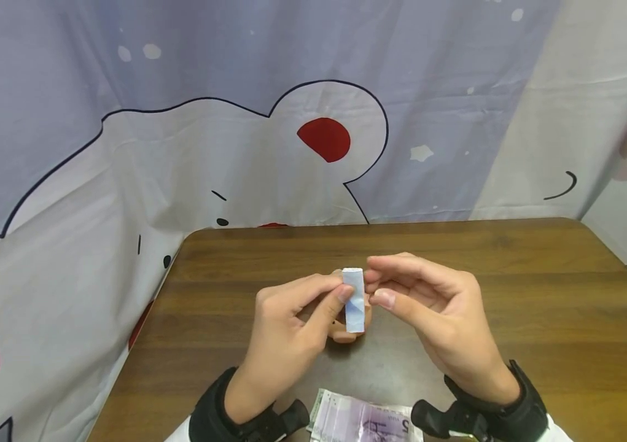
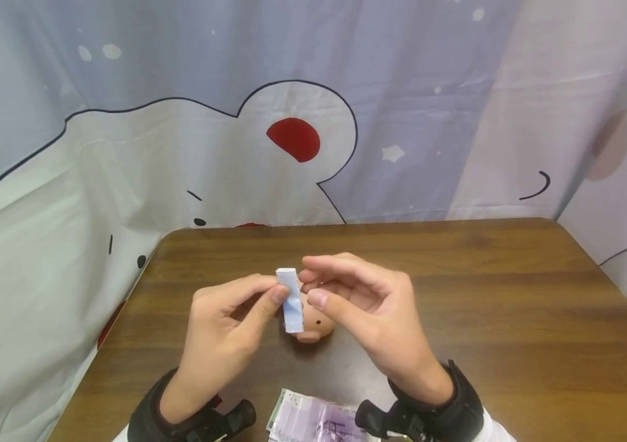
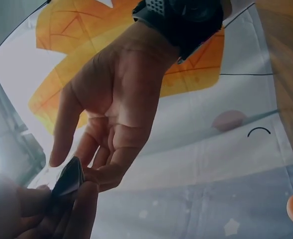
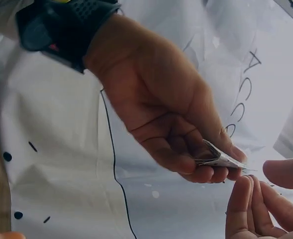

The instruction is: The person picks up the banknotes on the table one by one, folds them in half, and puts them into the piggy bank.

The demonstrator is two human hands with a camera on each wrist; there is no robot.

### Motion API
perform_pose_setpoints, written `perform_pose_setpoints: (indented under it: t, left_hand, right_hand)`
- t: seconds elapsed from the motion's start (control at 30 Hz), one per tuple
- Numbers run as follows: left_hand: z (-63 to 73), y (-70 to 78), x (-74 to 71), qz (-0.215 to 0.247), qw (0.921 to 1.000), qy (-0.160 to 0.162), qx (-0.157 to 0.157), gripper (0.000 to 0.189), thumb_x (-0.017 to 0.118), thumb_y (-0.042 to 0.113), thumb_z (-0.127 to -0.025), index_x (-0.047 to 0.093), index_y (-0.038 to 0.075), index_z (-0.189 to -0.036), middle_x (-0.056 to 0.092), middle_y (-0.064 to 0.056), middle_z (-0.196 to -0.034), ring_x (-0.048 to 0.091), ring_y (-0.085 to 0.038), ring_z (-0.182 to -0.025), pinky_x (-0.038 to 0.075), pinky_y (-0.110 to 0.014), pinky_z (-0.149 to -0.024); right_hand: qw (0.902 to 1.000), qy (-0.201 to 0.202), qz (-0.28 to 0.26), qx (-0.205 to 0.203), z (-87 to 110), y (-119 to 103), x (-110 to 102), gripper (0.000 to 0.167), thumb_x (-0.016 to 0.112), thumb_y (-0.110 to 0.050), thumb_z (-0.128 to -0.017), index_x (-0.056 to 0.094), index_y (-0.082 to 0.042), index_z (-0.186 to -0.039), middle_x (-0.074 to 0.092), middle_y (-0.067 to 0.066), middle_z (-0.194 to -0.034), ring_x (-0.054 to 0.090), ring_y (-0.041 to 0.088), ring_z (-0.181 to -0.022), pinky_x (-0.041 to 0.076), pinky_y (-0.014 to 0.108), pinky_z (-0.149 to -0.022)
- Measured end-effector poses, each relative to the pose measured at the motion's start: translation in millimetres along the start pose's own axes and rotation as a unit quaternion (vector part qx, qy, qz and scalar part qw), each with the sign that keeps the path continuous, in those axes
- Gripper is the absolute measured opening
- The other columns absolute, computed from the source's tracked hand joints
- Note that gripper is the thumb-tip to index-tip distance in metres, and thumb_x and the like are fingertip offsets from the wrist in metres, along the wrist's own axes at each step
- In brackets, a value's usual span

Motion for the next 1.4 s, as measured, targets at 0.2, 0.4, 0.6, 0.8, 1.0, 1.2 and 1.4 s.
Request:
perform_pose_setpoints:
  t: [0.2,0.4,0.6,0.8,1.0,1.2,1.4]
  left_hand:
    - [2.7,6.1,6.5,-0.011,0.9992,-0.017,0.035,0.006,0.067,0.002,-0.091,0.073,0.004,-0.091,0.068,-0.003,-0.079,0.061,-0.003,-0.062,0.054,-0.016,-0.055]
    - [4.9,12.2,7.3,-0.054,0.9952,-0.002,0.081,0.005,0.07,0.007,-0.089,0.074,0.004,-0.088,0.064,0.001,-0.068,0.052,-0.002,-0.055,0.046,-0.009,-0.052]
    - [4.1,11.5,9.1,-0.039,0.9969,-0.015,0.066,0.004,0.075,0.002,-0.084,0.075,0.003,-0.088,0.067,0.0,-0.069,0.057,-0.002,-0.056,0.049,-0.011,-0.053]
    - [2.2,11.6,6.4,-0.037,0.9981,-0.029,0.04,0.008,0.075,0.0,-0.083,0.076,0.001,-0.091,0.073,-0.004,-0.079,0.064,-0.005,-0.06,0.052,-0.015,-0.055]
    - [0.6,9.8,1.2,-0.04,0.9985,0.001,0.036,0.005,0.076,0.002,-0.083,0.076,0.003,-0.088,0.073,-0.005,-0.082,0.068,-0.008,-0.067,0.054,-0.017,-0.058]
    - [0.9,11.3,2.7,-0.056,0.9971,0.007,0.051,0.007,0.077,0.003,-0.082,0.076,0.004,-0.088,0.074,-0.004,-0.082,0.067,-0.006,-0.068,0.054,-0.015,-0.06]
    - [0.1,16.3,0.7,-0.038,0.9969,0.022,0.065,0.005,0.076,0.001,-0.083,0.075,0.003,-0.087,0.073,-0.004,-0.08,0.066,-0.007,-0.064,0.053,-0.015,-0.056]
  right_hand:
    - [0.9994,0.001,0.012,0.032,1.3,5,0,0.029,0.06,0.021,-0.084,0.061,0.018,-0.113,0.068,0.022,-0.106,0.067,0.026,-0.093,0.057,0.032,-0.081]
    - [0.9964,0.029,0.06,0.052,2.3,7,-4,0.02,0.066,0.018,-0.082,0.067,0.014,-0.102,0.07,0.02,-0.095,0.067,0.025,-0.083,0.058,0.032,-0.075]
    - [0.9988,0.034,0.034,-0.009,0.6,-1,-4,0.018,0.064,0.022,-0.081,0.069,0.012,-0.095,0.069,0.02,-0.087,0.065,0.025,-0.077,0.057,0.029,-0.071]
    - [0.993,0.052,0.104,0.019,2.2,-3,-8,0.02,0.07,0.017,-0.079,0.071,0.01,-0.097,0.071,0.02,-0.089,0.07,0.026,-0.079,0.059,0.031,-0.07]
    - [0.9863,0.045,0.149,0.054,3.1,-4,-11,0.021,0.073,0.013,-0.079,0.073,0.005,-0.098,0.072,0.019,-0.091,0.07,0.025,-0.078,0.059,0.031,-0.067]
    - [0.9862,0.037,0.161,0.007,3.4,-8,-9,0.02,0.071,0.018,-0.078,0.071,0.004,-0.092,0.072,0.015,-0.086,0.07,0.018,-0.073,0.058,0.026,-0.062]
    - [0.9858,0.038,0.162,0.021,2.8,-7,-9,0.021,0.072,0.016,-0.078,0.073,0.003,-0.093,0.072,0.016,-0.087,0.07,0.021,-0.074,0.058,0.029,-0.064]
Point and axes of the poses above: each hand's wrist, its own z-axis away from the middle knuckle, its own x-axis out of the palm, y = z × x, the point moved 9 cm from there along -z, towards the middle knuckle
